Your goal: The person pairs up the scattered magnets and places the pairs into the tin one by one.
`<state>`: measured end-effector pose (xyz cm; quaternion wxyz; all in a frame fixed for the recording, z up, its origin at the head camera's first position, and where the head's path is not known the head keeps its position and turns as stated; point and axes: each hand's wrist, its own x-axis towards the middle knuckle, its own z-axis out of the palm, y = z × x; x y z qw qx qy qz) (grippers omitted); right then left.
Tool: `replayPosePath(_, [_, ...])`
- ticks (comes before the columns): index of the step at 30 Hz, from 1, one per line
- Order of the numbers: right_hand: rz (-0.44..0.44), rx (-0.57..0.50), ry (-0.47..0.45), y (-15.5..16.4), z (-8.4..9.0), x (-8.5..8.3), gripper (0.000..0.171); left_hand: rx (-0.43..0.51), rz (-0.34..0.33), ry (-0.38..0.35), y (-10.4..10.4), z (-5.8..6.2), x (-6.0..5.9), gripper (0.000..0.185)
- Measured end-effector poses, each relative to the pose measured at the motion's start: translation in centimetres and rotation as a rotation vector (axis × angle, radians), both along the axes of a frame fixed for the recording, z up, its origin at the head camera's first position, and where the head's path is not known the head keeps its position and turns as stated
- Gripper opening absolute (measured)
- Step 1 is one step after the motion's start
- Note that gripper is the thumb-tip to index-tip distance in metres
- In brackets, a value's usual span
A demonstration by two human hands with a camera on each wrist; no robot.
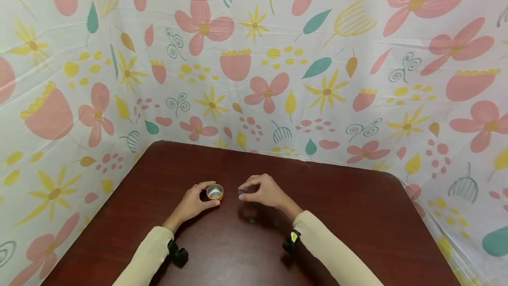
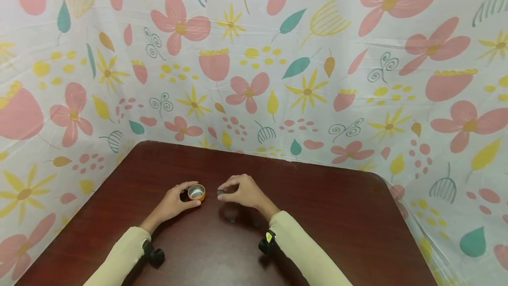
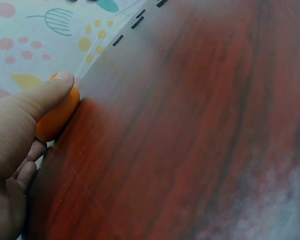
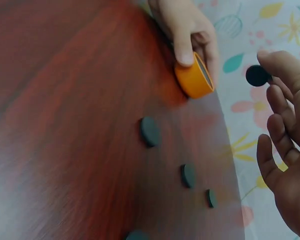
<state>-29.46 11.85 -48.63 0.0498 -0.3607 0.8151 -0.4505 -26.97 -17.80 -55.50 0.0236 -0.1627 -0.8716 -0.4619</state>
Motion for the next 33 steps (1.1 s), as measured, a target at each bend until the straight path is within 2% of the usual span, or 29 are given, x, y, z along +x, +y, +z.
replayPosePath(6, [0.008, 0.031, -0.042, -2.6, -0.6, -2.2, 0.026, -0.023, 0.015, -0.01, 0.0, -0.1, -0.1, 0.074])
replayPosePath(12, [0.009, -0.005, -0.071, -4.8, -1.5, -3.3, 0.025, -0.016, 0.017, -0.018, 0.0, -0.2, -0.1, 0.072])
replayPosePath(25, [-0.034, 0.04, -0.061, -7.8, -3.6, -3.8, 0.02, -0.026, 0.015, -0.019, 0.0, 0.0, -0.2, 0.073])
replayPosePath(33, [-0.028, 0.04, -0.05, -8.0, -3.9, -3.5, 0.018, -0.021, 0.024, -0.024, 0.0, -0.1, -0.3, 0.071])
